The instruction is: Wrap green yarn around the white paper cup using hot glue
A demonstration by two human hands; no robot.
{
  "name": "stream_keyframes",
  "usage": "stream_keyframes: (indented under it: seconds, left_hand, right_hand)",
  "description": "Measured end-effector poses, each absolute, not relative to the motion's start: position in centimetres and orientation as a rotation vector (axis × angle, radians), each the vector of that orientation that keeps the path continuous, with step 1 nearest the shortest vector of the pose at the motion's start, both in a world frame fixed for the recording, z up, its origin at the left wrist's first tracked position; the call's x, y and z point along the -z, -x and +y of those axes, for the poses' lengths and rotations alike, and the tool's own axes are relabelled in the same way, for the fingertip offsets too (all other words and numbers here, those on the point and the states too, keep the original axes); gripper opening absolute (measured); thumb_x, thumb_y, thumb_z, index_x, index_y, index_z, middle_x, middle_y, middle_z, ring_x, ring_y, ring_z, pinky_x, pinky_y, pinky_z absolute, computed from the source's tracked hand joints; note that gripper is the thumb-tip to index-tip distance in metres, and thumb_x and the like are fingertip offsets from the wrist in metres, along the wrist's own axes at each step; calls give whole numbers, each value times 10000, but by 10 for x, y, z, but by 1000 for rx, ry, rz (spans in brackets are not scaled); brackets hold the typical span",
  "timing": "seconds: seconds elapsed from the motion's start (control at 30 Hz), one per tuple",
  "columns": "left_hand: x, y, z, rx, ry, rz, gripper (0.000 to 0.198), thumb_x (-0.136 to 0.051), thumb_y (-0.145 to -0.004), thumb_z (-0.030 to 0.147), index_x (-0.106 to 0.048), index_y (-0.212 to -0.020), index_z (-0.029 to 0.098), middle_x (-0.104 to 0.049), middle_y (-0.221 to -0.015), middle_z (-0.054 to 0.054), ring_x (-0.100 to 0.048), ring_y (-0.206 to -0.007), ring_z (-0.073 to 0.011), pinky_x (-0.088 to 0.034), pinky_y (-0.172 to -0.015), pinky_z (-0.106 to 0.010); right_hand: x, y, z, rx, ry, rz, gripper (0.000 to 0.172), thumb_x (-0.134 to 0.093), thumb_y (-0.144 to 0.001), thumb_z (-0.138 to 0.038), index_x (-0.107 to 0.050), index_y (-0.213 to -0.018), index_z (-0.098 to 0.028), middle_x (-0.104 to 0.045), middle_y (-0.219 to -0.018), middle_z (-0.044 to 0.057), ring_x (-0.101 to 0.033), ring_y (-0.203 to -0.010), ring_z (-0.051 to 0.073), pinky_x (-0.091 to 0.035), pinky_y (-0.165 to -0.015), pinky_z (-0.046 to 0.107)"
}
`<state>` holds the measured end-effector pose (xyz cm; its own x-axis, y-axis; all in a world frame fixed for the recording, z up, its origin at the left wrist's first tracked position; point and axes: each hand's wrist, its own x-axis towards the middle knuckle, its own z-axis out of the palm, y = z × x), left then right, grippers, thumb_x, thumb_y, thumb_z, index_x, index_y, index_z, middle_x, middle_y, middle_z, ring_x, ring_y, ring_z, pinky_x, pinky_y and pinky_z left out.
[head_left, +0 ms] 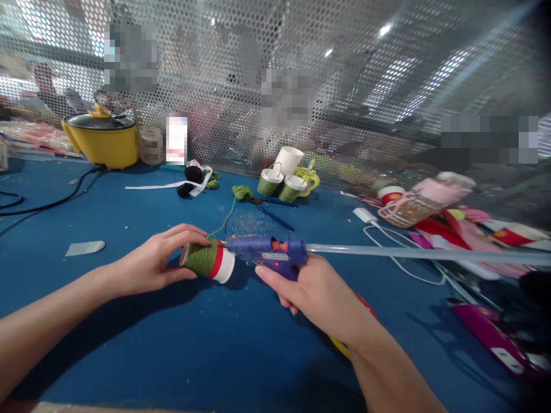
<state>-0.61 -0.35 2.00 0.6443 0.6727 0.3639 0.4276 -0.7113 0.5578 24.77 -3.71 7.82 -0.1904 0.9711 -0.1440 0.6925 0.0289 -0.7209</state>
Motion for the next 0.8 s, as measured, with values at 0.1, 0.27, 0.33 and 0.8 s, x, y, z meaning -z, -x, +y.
stream_keyframes:
  seconds: [0.1,0.27,0.33,0.8]
  left_hand:
    - [-19,6,-3,-789,-2433,875,369,-569,-840,249,-433,-1179,202,-509,-1218,-121,-511,-1116,-238,-447,-924,-381]
    - [-18,6,-3,-803,-2423,879,377,-581,-834,267,-433,-1176,208,-515,-1210,-112,-511,-1106,-236,-448,-914,-376]
    - [-18,6,-4,-801,-2417,890,377,-582,-834,275,-433,-1175,210,-517,-1203,-107,-513,-1099,-233,-447,-911,-371]
    - [-20,5,-5,-763,-2308,1013,384,-590,-817,352,-473,-1158,218,-558,-1091,-62,-558,-953,-199,-497,-800,-316]
  right_hand:
    - [-79,-248,-38,-982,1700,-1945,329,-540,-786,-446,-516,-580,-190,-497,-401,-40,-495,-374,101,-413,-394,204]
    - [-79,-248,-38,-973,1710,-1946,336,-544,-781,-447,-499,-564,-194,-501,-413,-41,-495,-380,101,-417,-389,205]
    - [-79,-248,-39,-989,1702,-1949,321,-547,-779,-444,-511,-580,-194,-505,-421,-42,-499,-390,102,-425,-394,204]
    - [-80,-245,-42,-897,1725,-1950,250,-562,-774,-411,-579,-651,-195,-502,-385,-54,-488,-355,110,-404,-390,215]
